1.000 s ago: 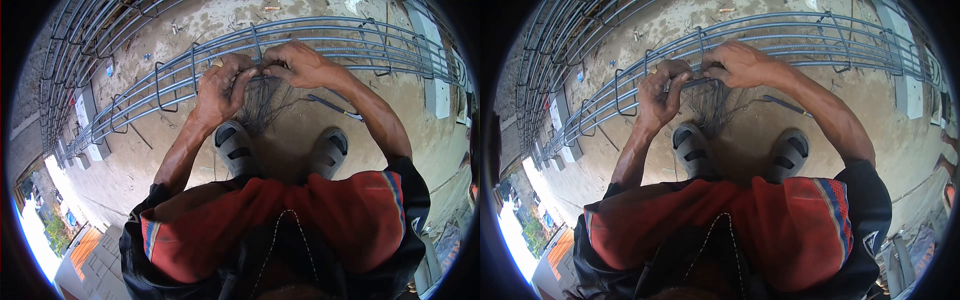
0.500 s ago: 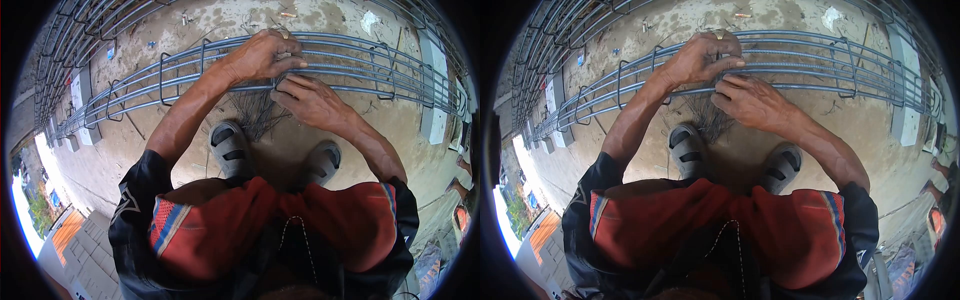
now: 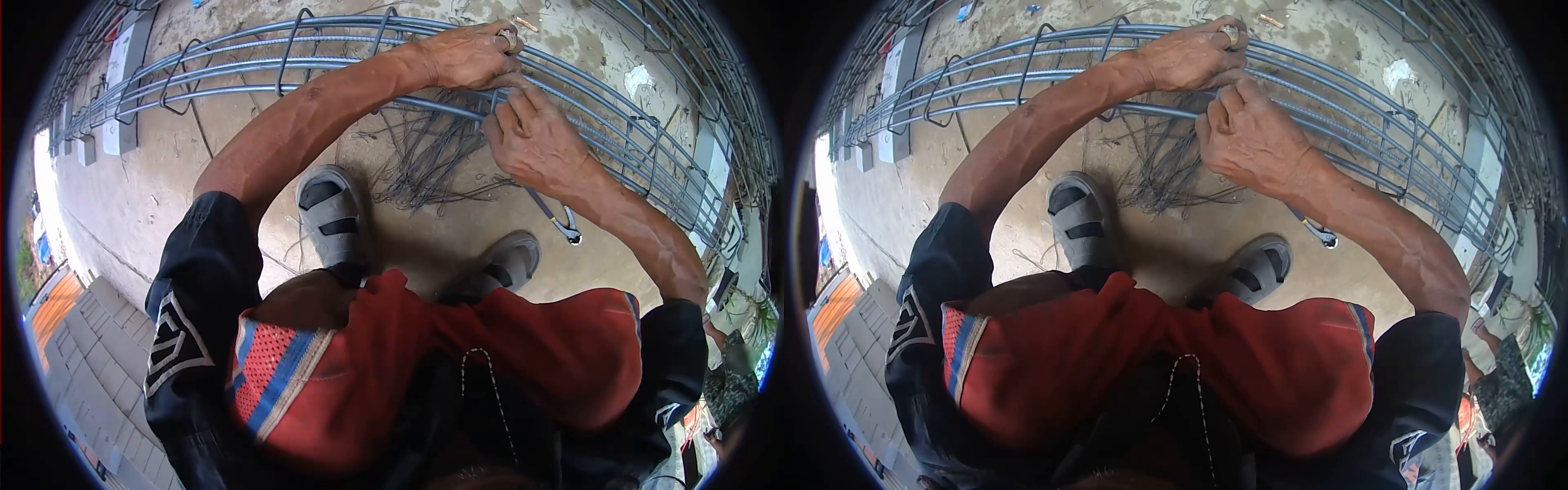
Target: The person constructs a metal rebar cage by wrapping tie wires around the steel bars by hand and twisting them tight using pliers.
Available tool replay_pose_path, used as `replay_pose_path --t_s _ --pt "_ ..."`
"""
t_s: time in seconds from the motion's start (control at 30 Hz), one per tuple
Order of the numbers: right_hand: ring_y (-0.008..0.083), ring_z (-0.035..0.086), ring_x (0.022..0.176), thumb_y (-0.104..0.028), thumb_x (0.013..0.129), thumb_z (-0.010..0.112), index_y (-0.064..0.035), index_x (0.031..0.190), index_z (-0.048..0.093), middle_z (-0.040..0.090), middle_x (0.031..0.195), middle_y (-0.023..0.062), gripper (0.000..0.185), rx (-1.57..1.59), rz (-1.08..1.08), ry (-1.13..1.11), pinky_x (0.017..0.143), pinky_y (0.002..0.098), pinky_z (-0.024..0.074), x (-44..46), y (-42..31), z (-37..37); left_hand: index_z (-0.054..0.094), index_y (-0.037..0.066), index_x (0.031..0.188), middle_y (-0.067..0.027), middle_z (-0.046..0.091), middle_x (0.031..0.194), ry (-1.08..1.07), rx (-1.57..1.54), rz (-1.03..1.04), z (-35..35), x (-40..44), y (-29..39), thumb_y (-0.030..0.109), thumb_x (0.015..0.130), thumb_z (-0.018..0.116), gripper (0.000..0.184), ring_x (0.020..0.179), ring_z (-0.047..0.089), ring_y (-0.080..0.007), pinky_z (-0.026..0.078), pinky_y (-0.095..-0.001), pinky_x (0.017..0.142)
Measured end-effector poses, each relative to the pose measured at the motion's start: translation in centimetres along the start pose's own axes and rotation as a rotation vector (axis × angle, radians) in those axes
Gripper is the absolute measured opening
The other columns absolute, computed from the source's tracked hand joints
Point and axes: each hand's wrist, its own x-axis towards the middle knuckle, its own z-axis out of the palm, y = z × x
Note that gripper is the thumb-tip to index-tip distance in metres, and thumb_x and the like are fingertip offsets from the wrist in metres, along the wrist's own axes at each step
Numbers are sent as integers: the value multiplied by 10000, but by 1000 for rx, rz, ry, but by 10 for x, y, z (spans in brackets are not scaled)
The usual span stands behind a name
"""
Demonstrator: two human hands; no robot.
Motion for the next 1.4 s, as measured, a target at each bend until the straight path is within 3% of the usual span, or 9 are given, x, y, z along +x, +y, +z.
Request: replay_pose_path --t_s 0.47,0.7,0.83,0.9,0.97,1.03,1.13,1.33,1.4 --pt "306 555 816 -190 822 648 6 875 553 525 823 148 224 753 882 -179 796 398 445 20 -32 20 700 87 993 -115 667 949 89 -28 309 15 14 -20 399 923 508 373 1070 540 -310 407 -364 1013" --pt "271 562 797 -144 800 605 18 871 557 532 792 129 183 491 627 -168 736 373 465 22 -17 14 706 101 994 -53 622 769 358 96 491 2 12 -23 238 869 507 272 819 558 -227 350 -428 967" --pt "214 561 750 -122 747 563 4 813 576 546 741 104 143 321 552 -390 697 310 472 26 -43 1 708 86 972 -70 624 733 -28 133 385 -2 18 -19 232 877 512 262 835 585 -240 340 -433 997" --pt "224 586 698 -105 741 570 -4 772 595 569 678 109 108 292 580 -420 643 304 491 32 -43 -3 709 65 910 -81 622 721 77 111 395 -1 20 -21 240 892 507 268 853 590 -245 338 -435 1003" --pt "260 602 644 -100 748 576 0 752 597 592 666 134 103 479 782 -416 601 340 501 33 -42 7 706 36 825 -105 616 696 335 -28 461 10 18 -24 251 918 486 321 855 593 -255 330 -449 1009" --pt "322 613 559 -104 762 612 19 732 607 632 666 186 126 719 1139 -402 537 402 506 32 -42 14 709 43 874 -105 618 700 106 42 380 4 20 -19 256 917 486 311 862 589 -255 321 -454 1023" --pt "318 611 538 -46 776 616 45 781 639 632 640 184 94 768 1257 83 525 389 510 16 -61 38 695 99 1045 -70 625 709 148 115 385 13 20 -22 246 914 486 287 880 578 -245 302 -463 1053" --pt "262 661 729 15 761 609 -15 1127 614 674 880 155 367 1636 2012 663 625 336 538 -10 -86 -9 669 184 1141 -23 634 773 156 215 491 9 17 -25 198 890 480 314 882 574 -222 296 -465 1066" --pt "269 661 796 -2 735 638 -47 1198 572 659 983 157 471 1013 1820 170 679 339 544 -79 -130 27 660 197 1157 -17 630 789 159 202 480 12 12 -24 185 880 483 329 892 571 -221 295 -467 1070"
